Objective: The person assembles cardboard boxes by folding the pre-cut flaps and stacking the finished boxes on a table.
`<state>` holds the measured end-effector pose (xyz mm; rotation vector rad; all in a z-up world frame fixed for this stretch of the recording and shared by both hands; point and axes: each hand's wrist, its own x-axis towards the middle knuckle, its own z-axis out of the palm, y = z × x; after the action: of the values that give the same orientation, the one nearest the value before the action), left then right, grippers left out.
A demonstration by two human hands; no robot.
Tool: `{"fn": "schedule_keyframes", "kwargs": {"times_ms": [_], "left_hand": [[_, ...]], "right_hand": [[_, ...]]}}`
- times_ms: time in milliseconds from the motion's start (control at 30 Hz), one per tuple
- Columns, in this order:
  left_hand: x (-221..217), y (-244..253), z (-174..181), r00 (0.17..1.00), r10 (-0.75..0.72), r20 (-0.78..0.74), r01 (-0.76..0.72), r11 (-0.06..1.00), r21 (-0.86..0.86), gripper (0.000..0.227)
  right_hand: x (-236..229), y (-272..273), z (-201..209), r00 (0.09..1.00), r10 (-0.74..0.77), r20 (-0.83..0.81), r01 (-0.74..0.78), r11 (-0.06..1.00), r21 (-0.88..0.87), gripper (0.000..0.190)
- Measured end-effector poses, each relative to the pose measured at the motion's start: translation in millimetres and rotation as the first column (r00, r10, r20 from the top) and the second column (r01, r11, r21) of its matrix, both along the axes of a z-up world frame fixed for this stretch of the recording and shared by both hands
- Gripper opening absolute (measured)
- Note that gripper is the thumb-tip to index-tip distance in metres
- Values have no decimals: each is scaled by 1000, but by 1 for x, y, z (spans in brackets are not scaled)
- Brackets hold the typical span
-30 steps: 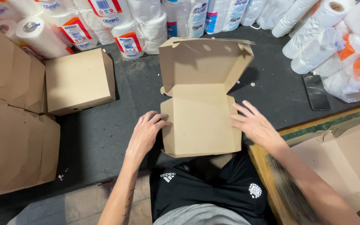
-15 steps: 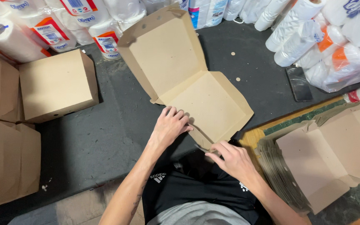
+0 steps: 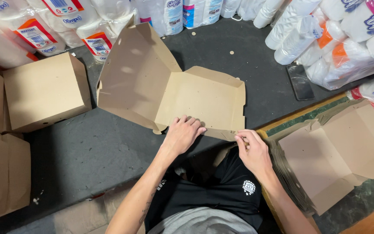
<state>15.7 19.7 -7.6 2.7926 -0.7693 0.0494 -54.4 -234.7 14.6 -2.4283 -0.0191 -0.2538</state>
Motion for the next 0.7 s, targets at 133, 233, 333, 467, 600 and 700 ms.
{"fn": "schedule_keyframes", "kwargs": {"times_ms": [133,233,333,467,600,700], "left_hand": [[-2,-1,15,996,-12,-86,11,1000,-11,45],[-1,-1,14,994,-14,-110,13,1000,-8,46],[-4,0,16,996,-15,-92,16,1000,8,42],[-12,9,33,993,-36,-114,30,998,-53,38],[-24,33,50,1000,-16,11,16,999,44,39],[-32,61,46,981,53,186,-97,966,239,44]], "right_hand": [[1,3,8,999,45,3,-45,999,-23,10],[1,11,21,990,97,107,-72,974,-213,10],[8,18,14,981,132,144,-93,963,-254,9],[12,21,15,975,159,156,-109,951,-290,10],[14,-2,9,990,127,62,-106,958,-265,9],[20,-30,-2,995,90,39,-74,950,-304,7]]}}
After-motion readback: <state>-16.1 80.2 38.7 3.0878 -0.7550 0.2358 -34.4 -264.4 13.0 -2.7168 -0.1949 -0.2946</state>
